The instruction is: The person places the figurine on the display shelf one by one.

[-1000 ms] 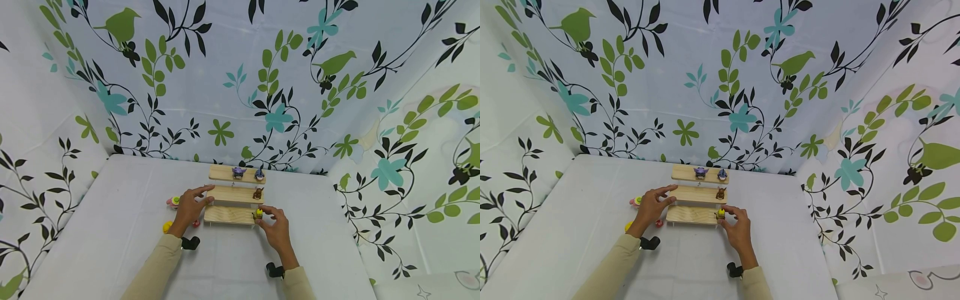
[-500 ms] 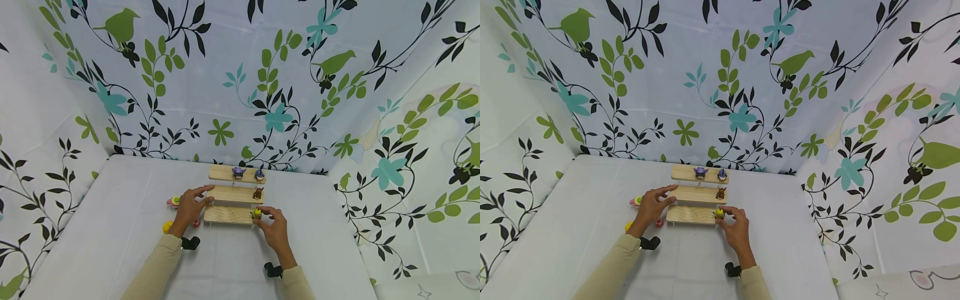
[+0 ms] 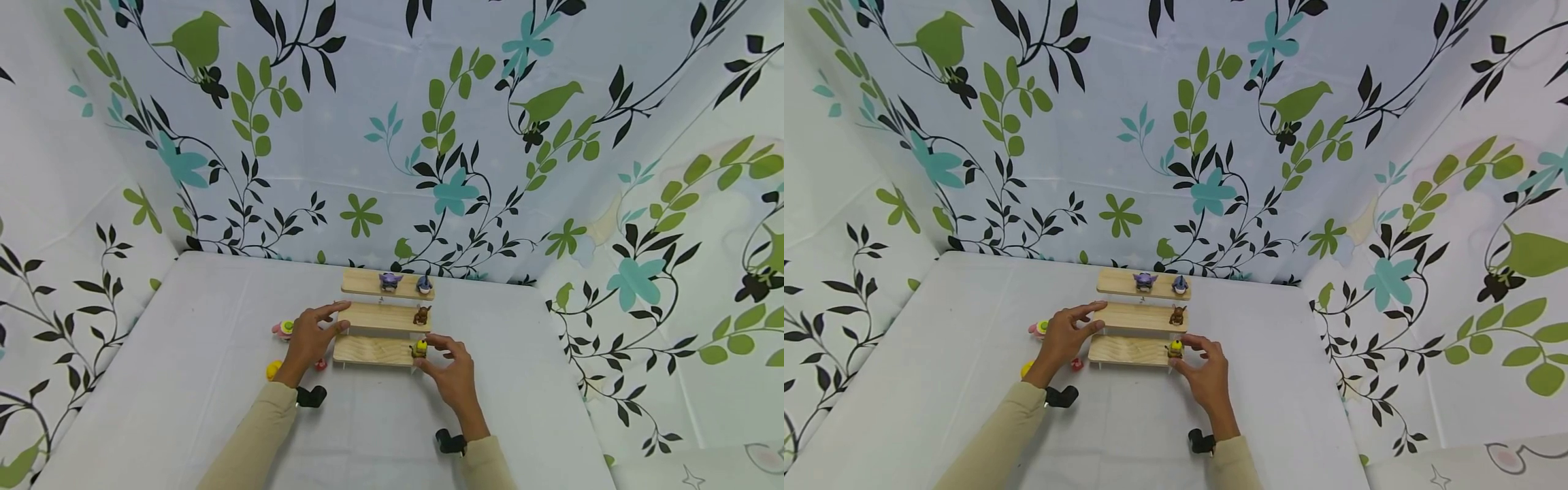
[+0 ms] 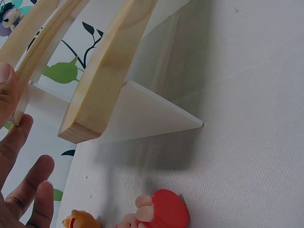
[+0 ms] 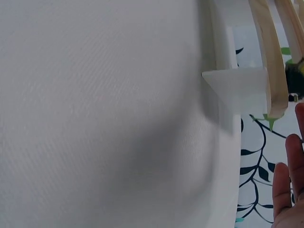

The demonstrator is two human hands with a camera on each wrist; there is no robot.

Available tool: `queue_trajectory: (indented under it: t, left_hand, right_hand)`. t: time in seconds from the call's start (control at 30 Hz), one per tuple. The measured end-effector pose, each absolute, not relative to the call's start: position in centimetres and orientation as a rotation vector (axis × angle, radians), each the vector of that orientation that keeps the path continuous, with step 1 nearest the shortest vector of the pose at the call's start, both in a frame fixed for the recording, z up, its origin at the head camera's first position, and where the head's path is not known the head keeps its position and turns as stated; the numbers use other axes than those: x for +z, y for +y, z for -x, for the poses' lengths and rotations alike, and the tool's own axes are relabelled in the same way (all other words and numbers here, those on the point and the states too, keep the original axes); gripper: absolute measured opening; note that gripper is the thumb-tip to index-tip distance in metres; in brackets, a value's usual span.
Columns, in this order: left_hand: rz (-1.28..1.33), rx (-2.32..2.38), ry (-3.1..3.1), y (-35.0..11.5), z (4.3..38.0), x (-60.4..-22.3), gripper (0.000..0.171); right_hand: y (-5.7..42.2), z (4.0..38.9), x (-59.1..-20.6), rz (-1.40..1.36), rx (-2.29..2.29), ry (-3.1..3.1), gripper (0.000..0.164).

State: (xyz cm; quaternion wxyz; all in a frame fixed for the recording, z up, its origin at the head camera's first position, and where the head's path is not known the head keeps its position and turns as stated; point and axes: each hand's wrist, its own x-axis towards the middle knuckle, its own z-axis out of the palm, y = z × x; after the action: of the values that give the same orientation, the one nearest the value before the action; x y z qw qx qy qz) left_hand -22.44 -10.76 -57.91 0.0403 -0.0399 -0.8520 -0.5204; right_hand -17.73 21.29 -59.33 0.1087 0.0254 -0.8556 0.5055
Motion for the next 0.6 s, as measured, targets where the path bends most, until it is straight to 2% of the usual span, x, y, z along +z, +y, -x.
queue_trajectory:
  t: [0.17,0.6]
  left_hand:
    - [0.132,-1.588,-2.609,-10.7,22.4,-58.0,0.047]
    - [0.126,-1.599,-2.614,-10.8,22.5,-57.9,0.047]
  right_hand:
    - [22.4,17.9,-59.3,-0.041,1.642,-2.434,0.055]
    - [23.8,20.2,-57.9,0.044,1.659,-2.442,0.038]
